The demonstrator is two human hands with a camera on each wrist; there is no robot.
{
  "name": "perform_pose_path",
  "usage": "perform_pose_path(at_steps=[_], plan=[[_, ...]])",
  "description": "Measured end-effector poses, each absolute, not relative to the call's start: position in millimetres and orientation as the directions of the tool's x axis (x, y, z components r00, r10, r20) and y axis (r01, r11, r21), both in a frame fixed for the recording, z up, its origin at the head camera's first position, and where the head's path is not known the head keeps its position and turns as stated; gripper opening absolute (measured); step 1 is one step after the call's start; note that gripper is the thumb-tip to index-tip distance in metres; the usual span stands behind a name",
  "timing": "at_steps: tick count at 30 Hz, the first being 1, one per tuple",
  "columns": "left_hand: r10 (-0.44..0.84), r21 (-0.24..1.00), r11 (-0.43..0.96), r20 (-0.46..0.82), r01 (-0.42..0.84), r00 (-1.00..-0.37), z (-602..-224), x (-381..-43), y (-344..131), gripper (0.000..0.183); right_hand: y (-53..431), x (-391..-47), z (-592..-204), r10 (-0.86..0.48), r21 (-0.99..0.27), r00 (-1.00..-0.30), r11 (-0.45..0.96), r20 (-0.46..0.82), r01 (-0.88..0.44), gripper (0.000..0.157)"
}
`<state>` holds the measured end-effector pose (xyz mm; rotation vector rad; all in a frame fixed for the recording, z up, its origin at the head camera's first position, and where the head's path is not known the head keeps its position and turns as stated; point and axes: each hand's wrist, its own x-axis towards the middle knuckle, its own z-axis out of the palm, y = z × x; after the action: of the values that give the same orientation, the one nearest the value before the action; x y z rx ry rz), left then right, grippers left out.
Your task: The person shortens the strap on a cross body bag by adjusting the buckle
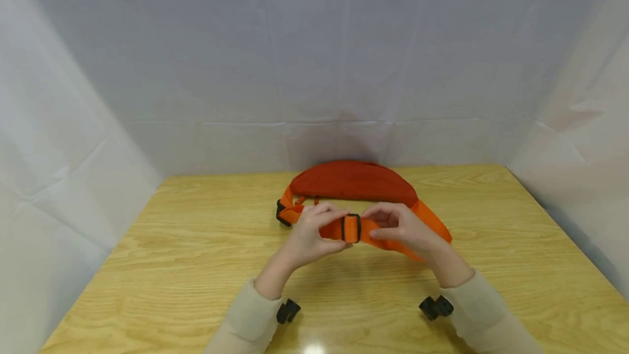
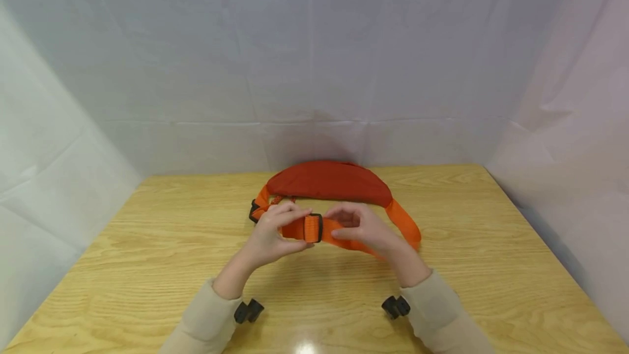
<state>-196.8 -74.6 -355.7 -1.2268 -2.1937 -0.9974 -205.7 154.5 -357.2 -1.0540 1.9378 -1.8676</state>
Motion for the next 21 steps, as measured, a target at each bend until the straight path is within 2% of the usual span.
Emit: perform_pose_path(at_steps=[9,15,21], plan=[[0.546,0.381,0.344,0.662,0.858,-0.513,-354.5,-197.1,-75.2,0.048,156.9,-205.6,-355.3,-0.612,-0.939,-0.745,0.011,0.266,-0.344,0.032],[0.547,0.382,0.343,0.661,0.858,-0.513,-353.9,-196.7,-75.4,0.049,157.6,-206.1,-353.1,-0.591,-0.938,-0.775,0.082,0.226,-0.336,0.029],[0.553,0.391,0.346,0.649,0.853,-0.522,-354.8,-196.4,-75.1,0.048,158.1,-206.0,-352.0,-0.595,-0.943,-0.773,0.074,0.22,-0.325,0.027]])
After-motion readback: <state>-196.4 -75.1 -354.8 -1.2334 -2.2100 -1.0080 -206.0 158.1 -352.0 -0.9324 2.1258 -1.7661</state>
